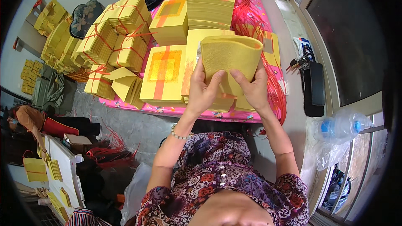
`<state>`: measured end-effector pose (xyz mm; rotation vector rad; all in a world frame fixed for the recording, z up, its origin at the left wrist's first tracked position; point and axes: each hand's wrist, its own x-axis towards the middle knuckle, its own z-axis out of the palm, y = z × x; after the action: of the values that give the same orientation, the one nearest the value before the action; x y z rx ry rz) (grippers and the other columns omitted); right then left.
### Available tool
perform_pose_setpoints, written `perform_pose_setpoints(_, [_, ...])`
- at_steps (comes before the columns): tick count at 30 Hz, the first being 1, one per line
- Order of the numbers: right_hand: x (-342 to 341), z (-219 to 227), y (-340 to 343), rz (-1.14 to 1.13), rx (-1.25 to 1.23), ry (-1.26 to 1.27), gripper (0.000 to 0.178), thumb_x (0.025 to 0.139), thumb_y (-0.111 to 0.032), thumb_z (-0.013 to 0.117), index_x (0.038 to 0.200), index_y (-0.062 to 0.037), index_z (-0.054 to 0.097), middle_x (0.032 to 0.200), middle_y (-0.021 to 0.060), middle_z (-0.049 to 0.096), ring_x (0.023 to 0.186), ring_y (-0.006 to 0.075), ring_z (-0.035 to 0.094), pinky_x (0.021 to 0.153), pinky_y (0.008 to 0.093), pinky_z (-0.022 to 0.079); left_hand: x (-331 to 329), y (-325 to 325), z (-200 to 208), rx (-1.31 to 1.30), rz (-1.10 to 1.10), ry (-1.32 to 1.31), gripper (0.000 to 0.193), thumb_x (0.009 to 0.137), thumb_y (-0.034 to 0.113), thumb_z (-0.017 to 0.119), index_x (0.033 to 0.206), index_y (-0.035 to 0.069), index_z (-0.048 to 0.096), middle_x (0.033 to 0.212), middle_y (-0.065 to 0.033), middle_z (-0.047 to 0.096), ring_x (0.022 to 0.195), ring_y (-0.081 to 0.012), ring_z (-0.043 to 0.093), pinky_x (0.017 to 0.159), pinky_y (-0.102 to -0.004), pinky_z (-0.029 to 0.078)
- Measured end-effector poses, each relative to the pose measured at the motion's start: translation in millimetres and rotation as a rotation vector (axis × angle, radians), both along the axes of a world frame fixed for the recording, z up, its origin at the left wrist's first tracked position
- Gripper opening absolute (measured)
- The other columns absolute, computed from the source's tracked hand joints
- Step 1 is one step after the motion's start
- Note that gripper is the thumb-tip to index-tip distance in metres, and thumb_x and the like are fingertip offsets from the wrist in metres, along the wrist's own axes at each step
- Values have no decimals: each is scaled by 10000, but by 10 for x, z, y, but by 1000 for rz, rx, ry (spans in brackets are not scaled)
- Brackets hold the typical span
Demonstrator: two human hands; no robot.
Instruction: Folding and stacking sheets of yellow joss paper with foil centers.
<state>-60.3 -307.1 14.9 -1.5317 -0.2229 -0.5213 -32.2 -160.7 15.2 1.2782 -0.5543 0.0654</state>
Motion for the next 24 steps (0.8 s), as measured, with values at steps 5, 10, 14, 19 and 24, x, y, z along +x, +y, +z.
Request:
perform_pose_setpoints(5, [-7,-67,-35,95,66,90,604,816,-104,748,1317,-21,422,1200,82,562,1098,165,558,916,301,472,26,63,-128,54,34,-77,378,910,-12,558,1275,-27,463,1117,-84,613,1023,-138,579,871,-279,478])
perform_pose_setpoints(10, [-4,12,-130,105,-35,49,692,778,-130,788,1344,-25,404,1237,101,548,1161,180,528,934,316,473,20,58,-179,133,82,-182,340,905,-14,557,1235,-37,480,1041,-101,645,960,-143,613,817,-286,497])
perform_pose_setpoints(14, [23,349,-212,-96,-111,-361,705,770,-196,790,1355,-34,432,1289,160,523,1198,242,513,961,367,460,26,56,-202,164,105,-220,330,908,6,567,1222,-38,478,1003,-120,659,905,-178,648,773,-292,509])
perform_pose_setpoints(19, [24,503,-327,-165,-698,-441,288,830,-172,708,1100,-78,669,1215,148,567,1057,283,591,869,357,502,5,46,-216,183,118,-221,336,911,24,579,1222,-38,471,1006,-134,661,903,-201,660,763,-296,512])
perform_pose_setpoints(24, [1,554,-313,-119,-669,-438,192,833,-139,696,1017,-88,704,1173,140,577,1015,267,606,786,338,527,0,48,-202,156,116,-232,344,905,32,593,1219,-34,471,1002,-139,660,906,-213,661,762,-306,514])
